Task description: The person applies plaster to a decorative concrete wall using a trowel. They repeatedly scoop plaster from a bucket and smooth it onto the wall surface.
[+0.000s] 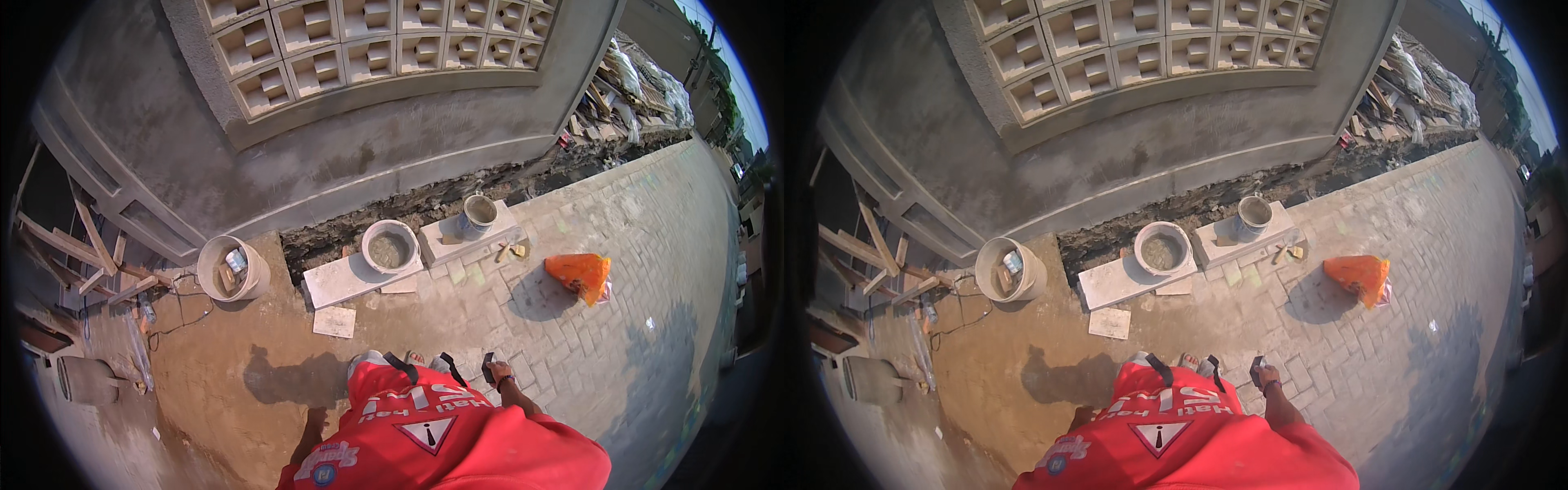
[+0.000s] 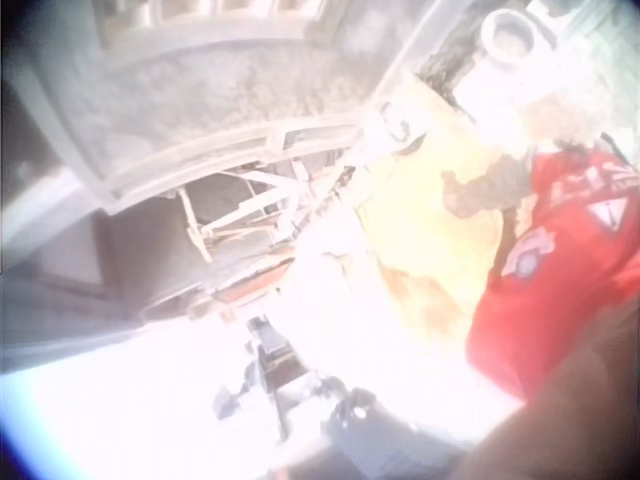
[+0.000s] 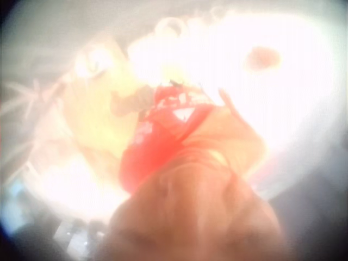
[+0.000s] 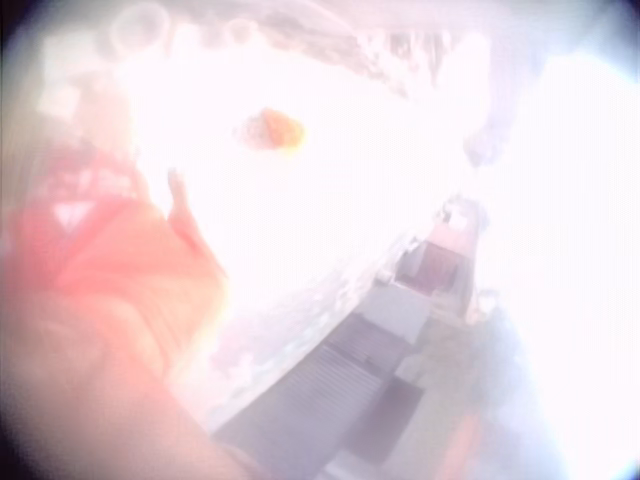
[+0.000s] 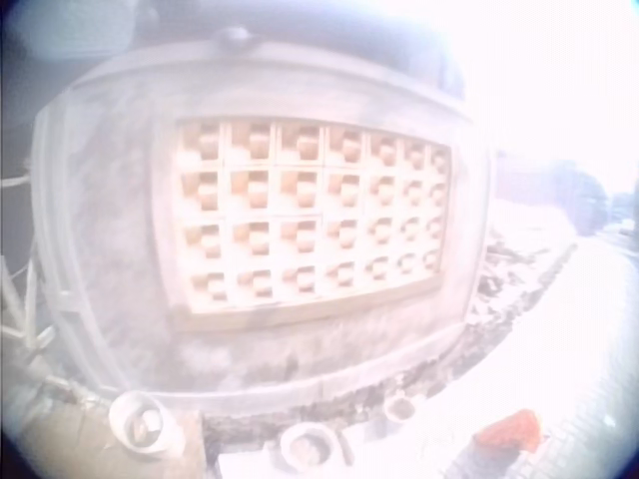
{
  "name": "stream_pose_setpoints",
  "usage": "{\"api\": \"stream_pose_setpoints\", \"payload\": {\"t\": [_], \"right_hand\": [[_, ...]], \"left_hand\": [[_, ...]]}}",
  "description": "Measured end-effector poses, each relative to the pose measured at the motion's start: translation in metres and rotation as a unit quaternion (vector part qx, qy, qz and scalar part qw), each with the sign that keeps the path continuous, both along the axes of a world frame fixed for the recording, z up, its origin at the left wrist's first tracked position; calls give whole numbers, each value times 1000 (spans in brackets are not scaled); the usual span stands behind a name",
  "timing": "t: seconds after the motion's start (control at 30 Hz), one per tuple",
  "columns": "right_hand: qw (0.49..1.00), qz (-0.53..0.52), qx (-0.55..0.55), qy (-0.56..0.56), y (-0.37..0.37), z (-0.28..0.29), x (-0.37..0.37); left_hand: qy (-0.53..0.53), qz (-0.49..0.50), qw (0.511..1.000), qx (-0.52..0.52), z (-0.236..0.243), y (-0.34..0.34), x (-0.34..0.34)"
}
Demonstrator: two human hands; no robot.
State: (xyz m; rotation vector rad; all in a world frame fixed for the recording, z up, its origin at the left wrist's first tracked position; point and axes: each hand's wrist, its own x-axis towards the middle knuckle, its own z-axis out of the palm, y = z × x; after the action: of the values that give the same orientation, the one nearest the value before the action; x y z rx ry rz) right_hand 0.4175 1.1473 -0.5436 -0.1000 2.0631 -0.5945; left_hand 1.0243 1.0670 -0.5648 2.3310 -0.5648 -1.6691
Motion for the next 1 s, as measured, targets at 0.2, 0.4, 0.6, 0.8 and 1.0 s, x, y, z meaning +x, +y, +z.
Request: {"api": "stream_pose_setpoints", "payload": {"t": [0.2,0.4,0.6,0.8,1.0], "right_hand": [[994,48,-97,14,-87,19,32],[989,128,-64,26,-151,45,76],[986,153,-73,-5,-184,42,153],[984,161,-66,30,-191,55,185],[990,124,-72,-5,-209,58,229]], "left_hand": [[67,-22,963,-261,28,-105,-21],[62,-48,947,-312,53,-95,11],[-10,-36,999,1,-41,26,133],[-5,54,993,102,-20,21,170],[-135,20,986,-97,-33,-149,246]]}}
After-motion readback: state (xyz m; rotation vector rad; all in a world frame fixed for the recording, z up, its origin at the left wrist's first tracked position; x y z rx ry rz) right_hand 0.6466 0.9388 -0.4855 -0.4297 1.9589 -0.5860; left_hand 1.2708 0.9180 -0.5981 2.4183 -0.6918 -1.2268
